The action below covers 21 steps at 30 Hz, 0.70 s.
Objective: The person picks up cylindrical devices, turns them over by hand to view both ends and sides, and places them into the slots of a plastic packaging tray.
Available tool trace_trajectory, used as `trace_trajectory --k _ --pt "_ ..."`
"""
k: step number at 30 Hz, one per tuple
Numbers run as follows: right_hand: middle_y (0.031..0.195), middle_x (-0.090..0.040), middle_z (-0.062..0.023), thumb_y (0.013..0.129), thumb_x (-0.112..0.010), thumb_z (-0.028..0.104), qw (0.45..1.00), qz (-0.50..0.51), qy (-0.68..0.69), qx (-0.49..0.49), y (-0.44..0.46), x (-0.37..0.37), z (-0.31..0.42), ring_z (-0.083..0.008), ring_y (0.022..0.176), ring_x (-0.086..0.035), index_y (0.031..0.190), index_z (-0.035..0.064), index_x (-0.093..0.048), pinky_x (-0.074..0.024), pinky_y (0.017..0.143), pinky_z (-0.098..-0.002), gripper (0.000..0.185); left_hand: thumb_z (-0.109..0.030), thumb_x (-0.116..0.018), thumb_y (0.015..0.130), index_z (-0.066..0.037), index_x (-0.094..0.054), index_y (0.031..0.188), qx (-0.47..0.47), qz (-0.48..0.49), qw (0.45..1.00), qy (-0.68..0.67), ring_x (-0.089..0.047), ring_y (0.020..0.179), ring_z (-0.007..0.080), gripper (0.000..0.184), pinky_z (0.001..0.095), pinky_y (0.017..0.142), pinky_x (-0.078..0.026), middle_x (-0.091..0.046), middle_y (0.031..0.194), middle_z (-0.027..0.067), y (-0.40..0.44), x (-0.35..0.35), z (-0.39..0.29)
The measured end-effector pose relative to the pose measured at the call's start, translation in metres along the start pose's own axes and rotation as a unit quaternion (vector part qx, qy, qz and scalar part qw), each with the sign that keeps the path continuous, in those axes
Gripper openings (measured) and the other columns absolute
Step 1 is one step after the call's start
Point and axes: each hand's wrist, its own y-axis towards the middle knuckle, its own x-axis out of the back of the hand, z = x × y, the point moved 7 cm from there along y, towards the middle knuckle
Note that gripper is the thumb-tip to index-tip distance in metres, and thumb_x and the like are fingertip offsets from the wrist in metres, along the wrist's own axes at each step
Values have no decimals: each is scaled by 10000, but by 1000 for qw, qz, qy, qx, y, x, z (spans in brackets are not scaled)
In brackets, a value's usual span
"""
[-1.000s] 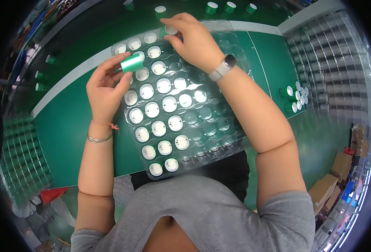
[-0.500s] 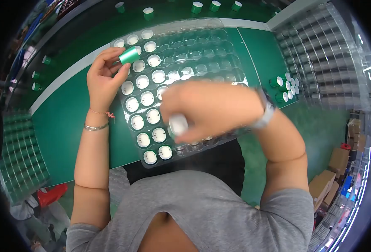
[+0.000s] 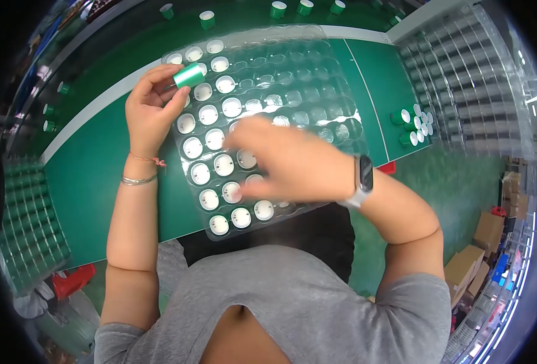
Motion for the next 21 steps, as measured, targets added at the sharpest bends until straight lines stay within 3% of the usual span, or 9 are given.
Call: trace_trajectory --k 1,2,4,7,10,11,14,18,21 --pt "1182 -532 -82 771 -790 119 997 -74 26 -9 10 16 -3 -144 796 -624 1249 50 -499 -507 666 -277 564 78 -721 775 40 -637 1091 -3 -1 1000 3 -654 1024 208 329 308 913 -566 -610 1134 113 0 1 -1" --pt "1182 -532 -82 771 -790 119 997 -75 26 -5 24 18 -11 -144 796 -624 1249 50 -499 -507 666 -277 564 81 -721 774 42 -637 1091 -5 2 1000 2 -653 1029 210 330 307 916 -564 -609 1136 113 0 0 -2" --pt "1253 -522 -95 827 -739 65 970 -221 96 16 47 41 -32 -112 879 -629 1303 26 -465 -521 693 -248 550 83 -721 775 49 -639 1099 -11 9 1000 -10 -650 1043 211 336 304 922 -562 -606 1148 116 1 -1 -3" --pt "1319 -498 -107 865 -692 35 973 -176 147 28 81 43 -37 -114 931 -627 1343 11 -431 -534 734 -249 546 74 -729 775 46 -645 1114 -15 16 1000 -1 -647 1053 210 350 299 917 -564 -604 1164 122 0 -1 -5" --pt "1186 -598 -95 887 -671 32 949 -134 284 29 102 29 -52 -131 964 -628 1235 -24 -520 -533 782 -259 384 64 -736 769 20 -658 1125 -24 26 999 28 -641 1065 196 367 295 899 -570 -609 1174 108 -1 -2 -6" --pt "1092 -636 -78 893 -666 33 945 -144 294 11 102 30 -50 -136 976 -627 1178 -27 -557 -531 805 -262 312 52 -742 769 8 -647 1159 -15 32 999 37 -622 1105 197 404 299 927 -559 -599 1205 104 -1 -1 -4" --pt "1082 -639 -78 888 -669 31 943 -180 278 12 107 42 -64 -132 985 -626 1177 -23 -560 -527 800 -256 314 44 -742 773 8 -629 1190 -13 -6 1000 10 -597 1151 202 433 311 964 -544 -578 1249 107 0 -1 -7" --pt "931 -608 -39 843 -713 104 938 -342 -45 38 107 97 -74 -117 807 -593 1070 16 -640 -495 683 -255 254 59 -708 799 18 -629 1159 5 -19 1000 -7 -586 1168 220 370 331 978 -539 -563 1260 121 2 1 -4" --pt "936 -604 -65 833 -713 123 941 -303 -144 42 116 89 -83 -169 800 -599 1058 28 -650 -494 675 -277 253 70 -690 810 26 -636 1130 6 -21 1000 -8 -596 1148 217 328 327 965 -545 -574 1231 123 2 4 -3"
